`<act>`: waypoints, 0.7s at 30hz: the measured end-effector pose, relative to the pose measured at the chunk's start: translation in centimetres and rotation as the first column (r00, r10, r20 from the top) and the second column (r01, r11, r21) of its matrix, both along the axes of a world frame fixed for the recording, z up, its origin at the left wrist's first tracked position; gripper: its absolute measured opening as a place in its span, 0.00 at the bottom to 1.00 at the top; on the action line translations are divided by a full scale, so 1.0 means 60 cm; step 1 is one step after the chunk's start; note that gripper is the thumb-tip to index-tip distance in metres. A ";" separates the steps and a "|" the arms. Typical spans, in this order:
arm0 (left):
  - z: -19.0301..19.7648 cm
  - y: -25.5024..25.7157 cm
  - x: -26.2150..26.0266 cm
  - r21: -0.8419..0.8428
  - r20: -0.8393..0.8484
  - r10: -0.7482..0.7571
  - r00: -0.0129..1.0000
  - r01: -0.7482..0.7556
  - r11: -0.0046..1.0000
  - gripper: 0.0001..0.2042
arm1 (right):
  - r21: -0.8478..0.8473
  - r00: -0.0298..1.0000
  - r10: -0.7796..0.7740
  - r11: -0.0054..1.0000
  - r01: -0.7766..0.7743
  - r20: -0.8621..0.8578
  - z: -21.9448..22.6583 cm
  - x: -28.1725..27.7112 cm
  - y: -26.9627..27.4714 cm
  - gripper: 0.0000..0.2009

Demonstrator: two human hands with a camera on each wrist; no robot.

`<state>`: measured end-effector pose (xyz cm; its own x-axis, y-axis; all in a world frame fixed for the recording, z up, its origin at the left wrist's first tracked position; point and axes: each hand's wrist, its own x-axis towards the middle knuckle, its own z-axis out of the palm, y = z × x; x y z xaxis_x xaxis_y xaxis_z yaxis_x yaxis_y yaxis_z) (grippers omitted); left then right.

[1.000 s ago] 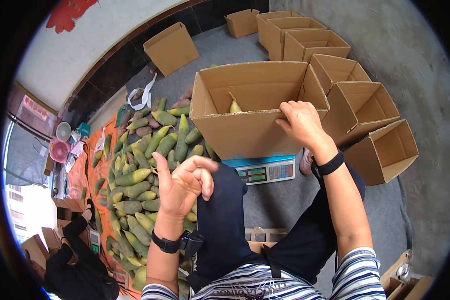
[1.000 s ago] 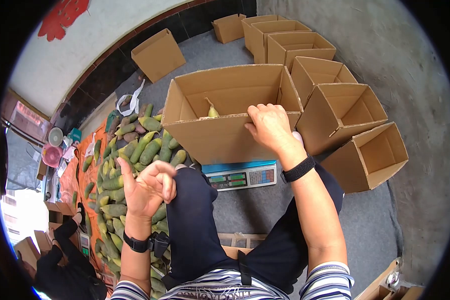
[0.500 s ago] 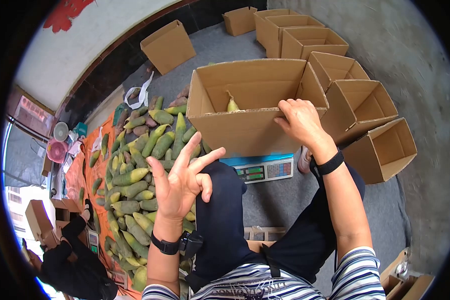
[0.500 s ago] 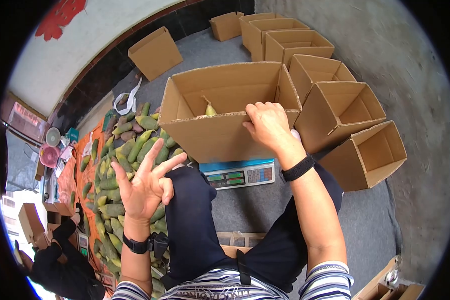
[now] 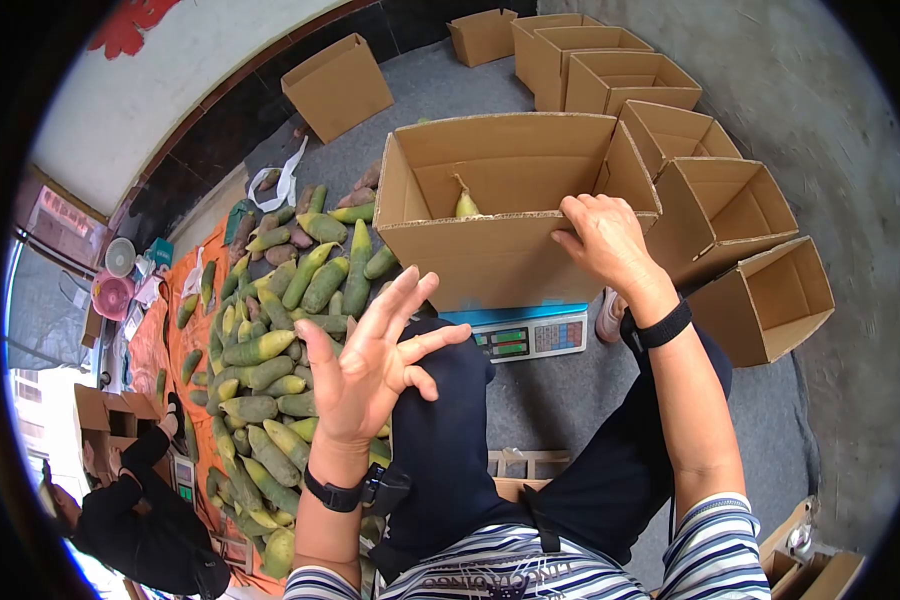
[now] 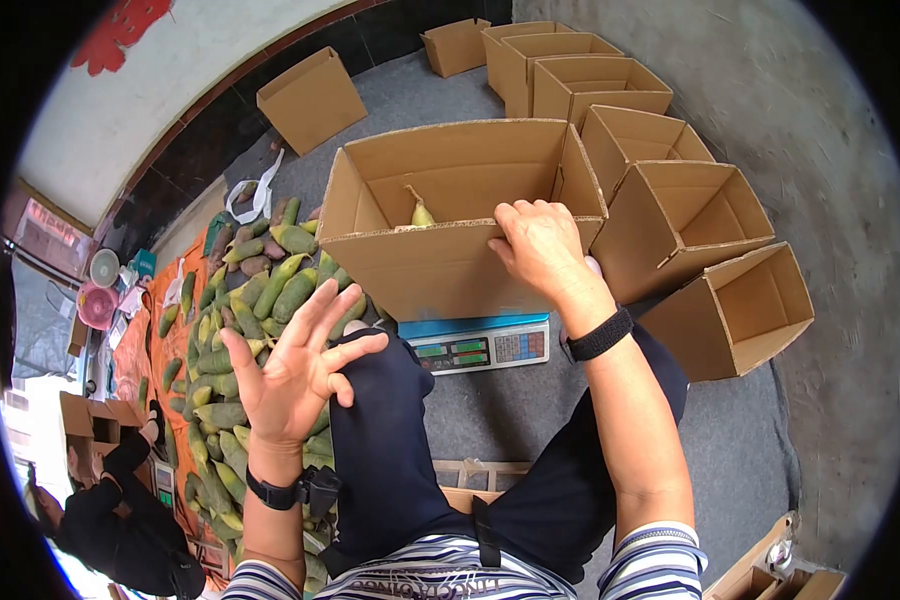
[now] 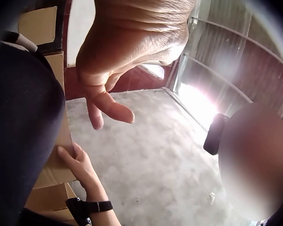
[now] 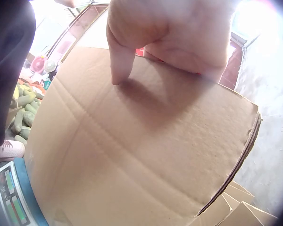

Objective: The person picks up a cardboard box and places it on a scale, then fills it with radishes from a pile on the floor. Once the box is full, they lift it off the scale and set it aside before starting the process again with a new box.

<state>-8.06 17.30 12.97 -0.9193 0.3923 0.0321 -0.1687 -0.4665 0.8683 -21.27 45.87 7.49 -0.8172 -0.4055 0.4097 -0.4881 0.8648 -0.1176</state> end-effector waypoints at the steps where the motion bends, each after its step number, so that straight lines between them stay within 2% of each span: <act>1: 0.001 0.004 0.003 -0.022 -0.006 0.018 1.000 -0.018 1.000 0.55 | -0.006 1.000 -0.001 1.000 0.001 -0.002 0.000 0.000 0.000 0.11; 5: 0.000 0.015 0.006 -0.062 -0.040 0.097 0.994 -0.100 0.993 0.57 | 0.011 1.000 -0.004 1.000 0.004 0.002 0.000 0.000 0.000 0.11; 6: -0.001 0.014 0.006 -0.062 -0.041 0.097 0.994 -0.100 0.993 0.57 | -0.001 1.000 0.001 1.000 -0.001 0.000 -0.001 0.000 0.000 0.11; 8: -0.005 0.012 0.004 0.060 0.010 0.091 0.996 -0.091 0.994 0.56 | -0.011 1.000 0.004 1.000 -0.004 -0.005 -0.002 -0.001 0.001 0.11; 16: -0.011 0.010 0.003 0.089 0.022 0.094 0.995 -0.096 0.991 0.55 | -0.012 0.998 0.006 1.000 -0.005 0.057 0.002 0.000 0.001 0.12; 21: -0.014 0.011 0.000 0.053 0.004 0.113 0.994 -0.113 0.992 0.55 | -0.018 1.000 0.012 1.000 -0.013 -0.013 0.002 0.001 0.000 0.11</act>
